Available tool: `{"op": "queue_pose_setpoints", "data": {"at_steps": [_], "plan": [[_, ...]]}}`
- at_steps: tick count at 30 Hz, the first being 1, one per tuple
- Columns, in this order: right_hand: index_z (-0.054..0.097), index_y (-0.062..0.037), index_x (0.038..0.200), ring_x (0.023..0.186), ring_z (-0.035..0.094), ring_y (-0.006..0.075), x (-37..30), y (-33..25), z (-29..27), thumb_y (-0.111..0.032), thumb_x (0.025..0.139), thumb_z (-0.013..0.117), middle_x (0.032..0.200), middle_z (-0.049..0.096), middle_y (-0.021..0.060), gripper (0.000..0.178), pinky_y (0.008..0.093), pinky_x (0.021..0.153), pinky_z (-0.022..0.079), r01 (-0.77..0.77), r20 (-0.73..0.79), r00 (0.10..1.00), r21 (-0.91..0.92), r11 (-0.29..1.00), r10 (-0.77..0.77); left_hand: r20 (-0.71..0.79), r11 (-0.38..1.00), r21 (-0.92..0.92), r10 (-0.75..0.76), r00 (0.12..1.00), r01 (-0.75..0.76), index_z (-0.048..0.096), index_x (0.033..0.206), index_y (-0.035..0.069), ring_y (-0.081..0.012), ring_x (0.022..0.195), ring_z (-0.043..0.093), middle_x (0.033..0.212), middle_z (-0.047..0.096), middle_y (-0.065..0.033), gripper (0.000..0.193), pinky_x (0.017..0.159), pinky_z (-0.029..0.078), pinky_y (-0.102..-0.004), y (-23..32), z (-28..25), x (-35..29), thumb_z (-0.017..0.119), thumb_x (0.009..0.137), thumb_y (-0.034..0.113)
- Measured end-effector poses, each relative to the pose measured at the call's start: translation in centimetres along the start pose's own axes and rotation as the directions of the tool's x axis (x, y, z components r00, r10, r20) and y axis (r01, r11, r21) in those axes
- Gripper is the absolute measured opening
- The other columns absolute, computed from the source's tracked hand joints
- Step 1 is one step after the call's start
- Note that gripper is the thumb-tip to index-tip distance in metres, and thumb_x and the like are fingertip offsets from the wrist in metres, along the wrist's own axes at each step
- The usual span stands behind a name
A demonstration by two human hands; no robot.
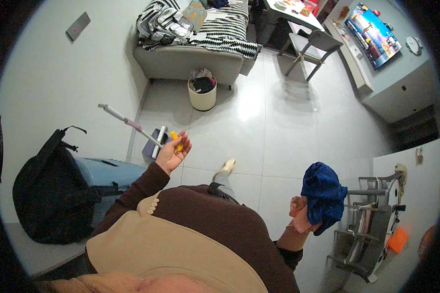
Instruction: The person tidies a countertop by arranging glasses on a tray, then picks up a small yellow object and a blue cloth. They walk to a living room area, place the yellow object into a bucket, and use a broom and dustpan to sweep the floor. The person then returns to the countertop area holding the cloths.
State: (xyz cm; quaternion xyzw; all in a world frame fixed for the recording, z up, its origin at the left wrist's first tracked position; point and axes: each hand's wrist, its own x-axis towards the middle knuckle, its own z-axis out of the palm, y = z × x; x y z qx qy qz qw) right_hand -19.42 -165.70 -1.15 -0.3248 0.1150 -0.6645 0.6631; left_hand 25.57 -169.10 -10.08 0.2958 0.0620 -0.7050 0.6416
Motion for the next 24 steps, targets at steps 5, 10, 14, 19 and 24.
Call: {"op": "queue_pose_setpoints", "data": {"at_steps": [5, 10, 14, 19, 24], "plan": [[0.039, -0.0172, 0.132, 0.106, 0.053, 0.0232, 10.7, 3.6, -5.9, -0.059, 0.087, 0.039, 0.128, 0.050, 0.0086, 0.062, 0.0387, 0.086, 0.044, -0.054, -0.065, 0.996, -0.007, 0.999, 0.053, -0.085, 1.000, 0.010, 0.013, 0.996, -0.012, 0.050, 0.120, 0.005, -0.0185, 0.093, 0.057, 0.100, 0.057, -0.0079, 0.027, 0.088, 0.049, -0.0337, 1.3, 1.5, 11.2, 0.043, 0.094, 0.010], [0.039, -0.0157, 0.133, 0.108, 0.053, 0.0237, 23.8, 7.2, -10.3, -0.059, 0.088, 0.037, 0.127, 0.050, 0.0095, 0.062, 0.0385, 0.088, 0.043, -0.178, -0.131, 0.976, -0.011, 0.984, 0.175, -0.238, 0.998, -0.023, 0.044, 0.970, -0.051, 0.048, 0.121, 0.004, -0.0188, 0.092, 0.057, 0.101, 0.056, -0.0089, 0.028, 0.087, 0.049, -0.0333, 3.0, 3.2, 21.4, 0.042, 0.094, 0.010], [0.038, -0.0144, 0.133, 0.109, 0.052, 0.0241, 32.0, 10.2, -11.1, -0.059, 0.089, 0.036, 0.127, 0.050, 0.0102, 0.063, 0.0384, 0.089, 0.043, -0.344, -0.128, 0.931, 0.000, 0.939, 0.341, -0.306, 0.994, 0.065, 0.106, 0.946, -0.091, 0.047, 0.123, 0.004, -0.0177, 0.093, 0.056, 0.101, 0.055, -0.0088, 0.030, 0.087, 0.049, -0.0325, 4.4, 3.3, 27.2, 0.042, 0.095, 0.011], [0.039, -0.0128, 0.133, 0.106, 0.052, 0.0234, 40.0, 16.1, -9.6, -0.057, 0.089, 0.037, 0.123, 0.052, 0.0105, 0.062, 0.0368, 0.088, 0.042, -0.403, -0.039, 0.908, -0.352, 0.845, 0.417, -0.364, 0.994, 0.048, 0.112, 0.925, -0.102, 0.044, 0.125, 0.005, -0.0184, 0.094, 0.055, 0.104, 0.055, -0.0090, 0.031, 0.086, 0.048, -0.0331, 7.5, 1.5, 34.5, 0.041, 0.095, 0.010], [0.040, -0.0075, 0.129, 0.114, 0.049, 0.0301, 44.9, 22.7, -7.7, -0.049, 0.090, 0.041, 0.128, 0.049, 0.0135, 0.057, 0.0415, 0.100, 0.035, -0.514, -0.120, 0.858, -0.239, 0.824, 0.500, -0.392, 0.996, 0.008, 0.089, 0.915, -0.093, 0.043, 0.126, 0.006, -0.0188, 0.094, 0.056, 0.104, 0.055, -0.0088, 0.033, 0.087, 0.048, -0.0338, 10.5, -1.4, 42.1, 0.042, 0.094, 0.010]]}}
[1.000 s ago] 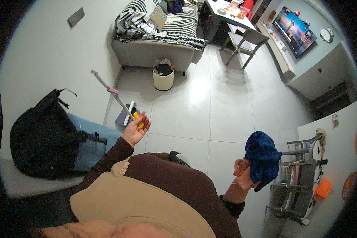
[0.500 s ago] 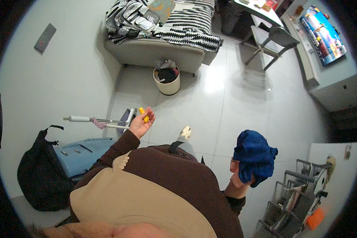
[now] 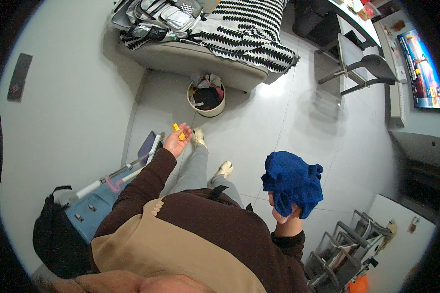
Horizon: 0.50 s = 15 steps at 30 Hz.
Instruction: The person tidies a countertop by arranging glasses on a tray, then picks up a small yellow object and a blue cloth. They walk to a living room area, place the yellow object into a bucket, and use a broom and dustpan to sweep the floor. The person then returns to the countertop area holding the cloths.
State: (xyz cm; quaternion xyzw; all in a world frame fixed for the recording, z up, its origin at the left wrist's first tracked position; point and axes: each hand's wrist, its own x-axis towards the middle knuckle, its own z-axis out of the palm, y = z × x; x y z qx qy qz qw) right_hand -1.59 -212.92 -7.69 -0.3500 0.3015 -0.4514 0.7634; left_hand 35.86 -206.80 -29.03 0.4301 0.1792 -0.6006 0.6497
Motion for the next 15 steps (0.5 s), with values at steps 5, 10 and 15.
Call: {"op": "queue_pose_setpoints", "data": {"at_steps": [5, 10, 15], "plan": [[0.040, -0.0065, 0.129, 0.112, 0.050, 0.0302, 10.1, 2.3, 3.2, -0.043, 0.092, 0.040, 0.128, 0.048, 0.0143, 0.052, 0.0393, 0.100, 0.036, -0.031, -0.352, 0.925, 0.306, 0.952, 0.143, -0.021, 0.997, 0.010, -0.076, 0.997, 0.076, 0.043, 0.126, 0.005, -0.0191, 0.093, 0.056, 0.104, 0.056, -0.0093, 0.034, 0.085, 0.048, -0.0334, 1.8, 0.0, 7.3, 0.043, 0.093, 0.010], [0.051, 0.0074, 0.115, 0.091, 0.058, 0.0307, 22.4, 3.7, 4.6, -0.034, 0.086, 0.043, 0.108, 0.059, 0.0187, 0.051, 0.0363, 0.085, 0.045, 0.034, 0.058, 0.998, -0.499, 0.866, -0.006, -0.030, 0.989, 0.094, -0.113, 0.993, 0.116, 0.042, 0.127, 0.004, -0.0187, 0.093, 0.056, 0.104, 0.057, -0.0098, 0.035, 0.085, 0.047, -0.0330, 4.7, 0.6, 12.0, 0.044, 0.092, 0.008], [0.052, 0.0085, 0.114, 0.080, 0.059, 0.0251, 32.9, 7.7, 1.9, -0.028, 0.086, 0.047, 0.100, 0.061, 0.0158, 0.046, 0.0325, 0.074, 0.047, -0.123, -0.099, 0.990, -0.230, 0.965, 0.103, -0.056, 0.986, 0.133, -0.092, 0.994, 0.099, 0.039, 0.130, 0.003, -0.0190, 0.097, 0.055, 0.107, 0.056, -0.0099, 0.038, 0.089, 0.046, -0.0352, 6.3, 1.0, 15.7, 0.044, 0.093, 0.011]]}}
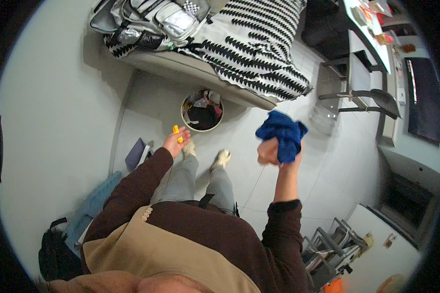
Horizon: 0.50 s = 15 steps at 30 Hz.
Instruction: The person tidies a countertop by arranging glasses on a tray, then picks up a small yellow object and a blue cloth. They walk to a living room area, place the yellow object into a bucket, and use a broom and dustpan to sweep the floor. The person then returns to the countertop area holding the cloths.
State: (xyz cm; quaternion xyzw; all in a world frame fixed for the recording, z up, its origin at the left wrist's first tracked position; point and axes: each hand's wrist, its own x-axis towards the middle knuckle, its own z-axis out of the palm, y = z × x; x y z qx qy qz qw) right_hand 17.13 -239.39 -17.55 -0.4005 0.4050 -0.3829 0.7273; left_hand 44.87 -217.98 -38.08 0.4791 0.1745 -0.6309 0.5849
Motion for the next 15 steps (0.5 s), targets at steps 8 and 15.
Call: {"op": "queue_pose_setpoints", "data": {"at_steps": [8, 15], "plan": [[0.053, -0.0034, 0.104, 0.038, 0.040, 0.0085, 15.2, 7.7, -2.9, -0.014, 0.086, 0.055, 0.062, 0.051, 0.0016, 0.021, 0.0230, 0.031, 0.030, 0.033, -0.292, 0.940, -0.435, 0.900, -0.175, -0.105, 1.000, 0.023, 0.023, 0.994, -0.021, 0.037, 0.131, 0.004, -0.0193, 0.096, 0.056, 0.110, 0.057, -0.0112, 0.041, 0.089, 0.045, -0.0344, -2.6, 0.3, 7.2, 0.047, 0.092, 0.010], [0.025, -0.0028, 0.138, 0.103, 0.047, 0.0198, 19.2, 13.9, -5.7, -0.023, 0.089, 0.055, 0.118, 0.047, 0.0127, 0.061, 0.0301, 0.090, 0.038, 0.182, -0.214, 0.911, -0.559, 0.809, -0.353, -0.236, 0.982, -0.185, -0.014, 0.972, -0.031, 0.023, 0.134, 0.004, -0.0228, 0.102, 0.055, 0.112, 0.055, -0.0144, 0.053, 0.093, 0.044, -0.0355, -6.4, -0.4, 12.8, 0.051, 0.090, 0.006]]}}
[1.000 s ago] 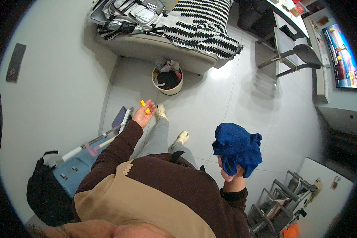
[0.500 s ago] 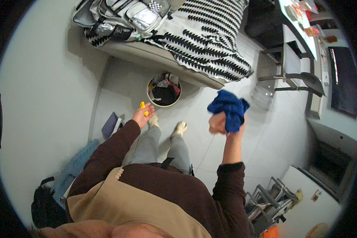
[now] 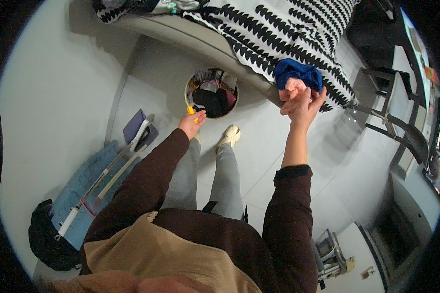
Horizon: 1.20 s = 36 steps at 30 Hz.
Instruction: The person tidies a countertop by arranging glasses on a tray, then picks up a small yellow object and a blue cloth. They walk to a living room area, place the yellow object into a bucket, and use a broom and dustpan to sweep the floor. The person then returns to the countertop area holding the cloths.
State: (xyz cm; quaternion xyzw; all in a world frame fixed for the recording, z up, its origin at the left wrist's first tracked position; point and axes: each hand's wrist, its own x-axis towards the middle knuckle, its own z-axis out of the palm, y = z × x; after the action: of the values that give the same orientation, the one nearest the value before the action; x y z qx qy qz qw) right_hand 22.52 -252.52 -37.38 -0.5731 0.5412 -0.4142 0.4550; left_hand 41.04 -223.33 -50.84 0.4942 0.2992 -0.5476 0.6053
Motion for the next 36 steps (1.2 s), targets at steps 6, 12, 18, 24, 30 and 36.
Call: {"op": "queue_pose_setpoints", "data": {"at_steps": [6, 12, 18, 24, 30, 36], "plan": [[0.030, 0.0026, 0.133, 0.121, 0.040, 0.0259, -6.7, -1.0, -2.2, -0.013, 0.090, 0.048, 0.133, 0.038, 0.0168, 0.049, 0.0366, 0.102, 0.029, 0.291, -0.076, 0.935, -0.393, 0.872, -0.347, -0.007, 0.987, -0.158, -0.010, 1.000, 0.008, 0.031, 0.124, 0.003, -0.0254, 0.110, 0.050, 0.115, 0.052, -0.0153, 0.038, 0.100, 0.040, -0.0391, -2.2, -0.7, 3.2, 0.049, 0.092, 0.010], [0.042, 0.0013, 0.125, 0.113, 0.048, 0.0289, -16.8, 0.9, -0.6, -0.003, 0.083, 0.053, 0.120, 0.051, 0.0175, 0.043, 0.0368, 0.097, 0.036, 0.252, 0.489, 0.872, -0.386, 0.887, -0.035, 0.067, 0.909, -0.401, -0.091, 0.994, 0.110, 0.015, 0.139, 0.002, -0.0369, 0.128, 0.027, 0.138, 0.023, -0.0173, 0.076, 0.108, 0.023, -0.0476, -1.3, -0.2, 4.2, 0.045, 0.090, 0.051], [0.058, -0.0062, 0.107, 0.094, 0.057, 0.0305, -19.3, 5.9, 6.1, -0.002, 0.083, 0.051, 0.101, 0.059, 0.0137, 0.025, 0.0378, 0.081, 0.047, 0.075, 0.720, 0.646, -0.391, 0.917, 0.254, 0.151, 0.941, -0.262, -0.179, 0.972, 0.214, 0.009, 0.141, 0.002, -0.0354, 0.133, 0.021, 0.142, 0.018, -0.0236, 0.079, 0.109, 0.017, -0.0506, -0.4, -0.5, 3.2, 0.027, 0.091, 0.060], [0.059, -0.0092, 0.110, 0.090, 0.056, 0.0302, -20.2, 9.3, 11.6, -0.006, 0.080, 0.053, 0.098, 0.057, 0.0123, 0.031, 0.0385, 0.074, 0.049, 0.462, 0.869, 0.494, -0.240, 0.854, -0.023, 0.175, 0.932, -0.289, -0.171, 0.970, 0.217, 0.024, 0.132, -0.007, -0.0316, 0.117, 0.041, 0.126, 0.040, -0.0219, 0.085, 0.104, 0.028, -0.0428, -0.7, -1.0, 4.4, 0.025, 0.088, 0.066], [0.056, -0.0096, 0.116, 0.090, 0.057, 0.0311, -19.4, 12.7, 12.9, -0.011, 0.084, 0.051, 0.100, 0.057, 0.0120, 0.033, 0.0395, 0.075, 0.048, 0.450, 0.795, 0.602, -0.416, 0.790, 0.076, 0.317, 0.912, -0.275, -0.214, 0.924, 0.306, 0.036, 0.125, -0.003, -0.0272, 0.105, 0.048, 0.116, 0.049, -0.0138, 0.081, 0.097, 0.035, -0.0427, -0.1, -1.0, 4.0, 0.025, 0.087, 0.067], [0.062, -0.0034, 0.106, 0.074, 0.060, 0.0203, -18.8, 17.0, 13.4, -0.007, 0.085, 0.057, 0.088, 0.063, 0.0104, 0.022, 0.0294, 0.069, 0.048, 0.101, 0.581, 0.803, -0.348, 0.932, 0.130, 0.126, 0.976, -0.141, -0.149, 0.981, 0.167, 0.045, 0.119, -0.003, -0.0251, 0.104, 0.049, 0.114, 0.053, -0.0126, 0.065, 0.099, 0.034, -0.0414, 0.2, -0.9, 2.3, 0.039, 0.090, 0.055]]}}
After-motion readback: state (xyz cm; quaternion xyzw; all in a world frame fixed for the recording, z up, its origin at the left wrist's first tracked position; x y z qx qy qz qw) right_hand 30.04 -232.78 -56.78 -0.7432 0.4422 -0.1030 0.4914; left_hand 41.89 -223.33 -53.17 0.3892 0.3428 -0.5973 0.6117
